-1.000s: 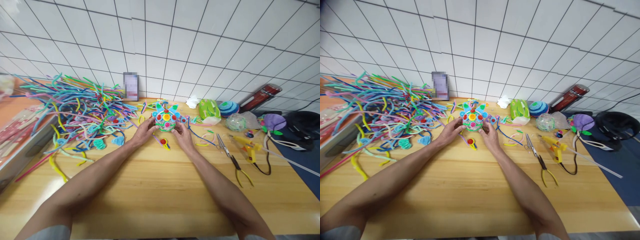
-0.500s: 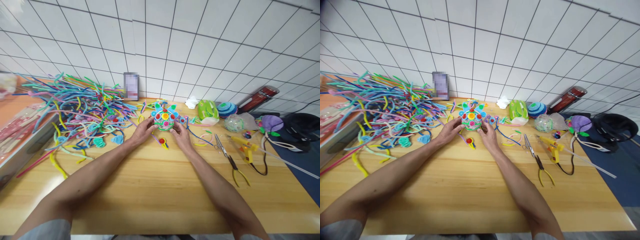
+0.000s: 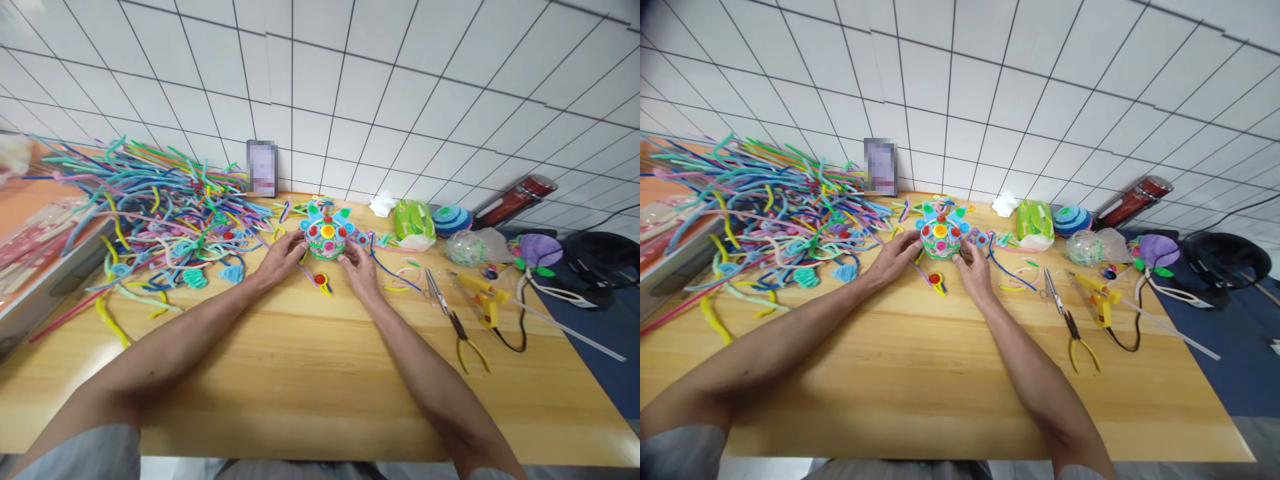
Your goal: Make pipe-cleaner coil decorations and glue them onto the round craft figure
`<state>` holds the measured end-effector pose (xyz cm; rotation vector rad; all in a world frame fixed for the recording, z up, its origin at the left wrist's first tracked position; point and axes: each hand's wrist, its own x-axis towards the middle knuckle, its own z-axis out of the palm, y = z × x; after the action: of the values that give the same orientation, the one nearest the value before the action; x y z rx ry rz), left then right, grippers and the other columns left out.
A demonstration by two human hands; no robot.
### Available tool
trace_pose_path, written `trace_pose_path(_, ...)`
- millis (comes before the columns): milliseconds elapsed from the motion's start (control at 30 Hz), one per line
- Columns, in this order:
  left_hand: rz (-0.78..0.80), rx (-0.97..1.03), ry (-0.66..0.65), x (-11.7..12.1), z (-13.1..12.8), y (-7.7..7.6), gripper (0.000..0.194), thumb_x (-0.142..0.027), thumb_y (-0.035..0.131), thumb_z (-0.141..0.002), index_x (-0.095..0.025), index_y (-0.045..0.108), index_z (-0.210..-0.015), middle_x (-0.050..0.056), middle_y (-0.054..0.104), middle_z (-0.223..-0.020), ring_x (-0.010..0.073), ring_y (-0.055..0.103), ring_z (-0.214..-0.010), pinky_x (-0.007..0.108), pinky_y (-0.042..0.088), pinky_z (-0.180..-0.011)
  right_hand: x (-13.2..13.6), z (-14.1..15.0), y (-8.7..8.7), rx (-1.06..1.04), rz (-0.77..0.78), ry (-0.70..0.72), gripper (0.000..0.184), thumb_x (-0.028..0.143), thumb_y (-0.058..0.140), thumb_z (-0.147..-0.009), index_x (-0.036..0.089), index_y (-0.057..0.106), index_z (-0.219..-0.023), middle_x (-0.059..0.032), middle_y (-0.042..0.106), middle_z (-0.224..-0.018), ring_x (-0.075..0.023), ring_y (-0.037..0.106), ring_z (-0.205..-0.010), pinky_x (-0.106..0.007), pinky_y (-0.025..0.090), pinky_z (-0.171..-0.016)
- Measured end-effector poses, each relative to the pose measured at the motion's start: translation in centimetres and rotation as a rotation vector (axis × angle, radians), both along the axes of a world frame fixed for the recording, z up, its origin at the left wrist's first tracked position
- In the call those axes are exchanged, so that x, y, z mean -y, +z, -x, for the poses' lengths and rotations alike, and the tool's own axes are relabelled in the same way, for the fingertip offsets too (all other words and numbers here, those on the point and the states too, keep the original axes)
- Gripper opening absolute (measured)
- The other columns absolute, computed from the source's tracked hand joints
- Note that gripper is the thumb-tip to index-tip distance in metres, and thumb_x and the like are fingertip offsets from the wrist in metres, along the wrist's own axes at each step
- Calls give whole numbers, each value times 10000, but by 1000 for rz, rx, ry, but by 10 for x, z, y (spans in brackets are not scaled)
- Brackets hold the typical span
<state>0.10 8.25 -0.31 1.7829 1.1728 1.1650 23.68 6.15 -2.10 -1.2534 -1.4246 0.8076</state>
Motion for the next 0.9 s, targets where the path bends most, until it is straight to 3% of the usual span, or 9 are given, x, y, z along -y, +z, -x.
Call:
trace_pose_path(100,-42,-14,117,2,0,2,311,-451,604,-942,-164,684,-1029,88,732,-1031,213,681,-950,344,536,-848,4,1,4,12,-27,-57,314,395,696,-846,206,668,-1096,-64,722,-1034,-218,680,-960,-380,543,-895)
trace_pose_path(200,-113,-65,186,4,1,3,267,-414,598,-937,-188,621,-797,15,636,-763,156,577,-720,290,448,-673,9,2,14,15,-31,-102,261,408,692,-847,206,664,-1010,-33,695,-928,-189,634,-851,-334,506,-804)
trace_pose_path(333,-176,-115,225,7,2,6,302,-388,586,-925,-205,538,-689,-15,553,-648,142,499,-626,287,383,-613,20,2,40,8,-36,-136,274,485,628,-892,215,624,-843,22,597,-739,-151,509,-689,-288,418,-672)
trace_pose_path(500,-255,-180,367,9,5,19,230,-337,566,-936,-209,597,-747,16,671,-765,184,597,-781,351,438,-853,36,-1,71,40,-58,-25,331,490,601,-896,226,533,-707,60,451,-619,-131,411,-619,-277,345,-615)
trace_pose_path(600,-290,-233,444,4,15,35,182,-312,571,-934,-215,621,-789,32,716,-860,211,631,-891,396,417,-999,52,-7,84,143,-4,114,306,454,605,-886,218,553,-698,63,470,-609,-120,412,-596,-269,332,-596)
trace_pose_path(700,-317,-241,466,5,29,60,166,-337,590,-933,-214,658,-845,48,727,-928,239,646,-964,443,369,-1108,74,-17,93,320,83,301,247,386,615,-885,208,605,-713,56,550,-624,-118,466,-601,-254,345,-591)
trace_pose_path(800,-375,-222,399,39,23,88,217,-396,591,-943,-213,693,-1001,85,722,-1072,288,643,-1096,471,400,-1107,99,-20,95,446,145,466,142,305,630,-883,207,686,-797,33,673,-714,-133,583,-663,-250,414,-631)
trace_pose_path(900,-469,-230,45,107,-16,98,303,-426,567,-986,-252,661,-1216,117,679,-1298,299,593,-1274,457,430,-1117,122,-11,86,530,77,532,89,252,648,-885,214,728,-873,3,746,-807,-163,670,-747,-279,492,-709)
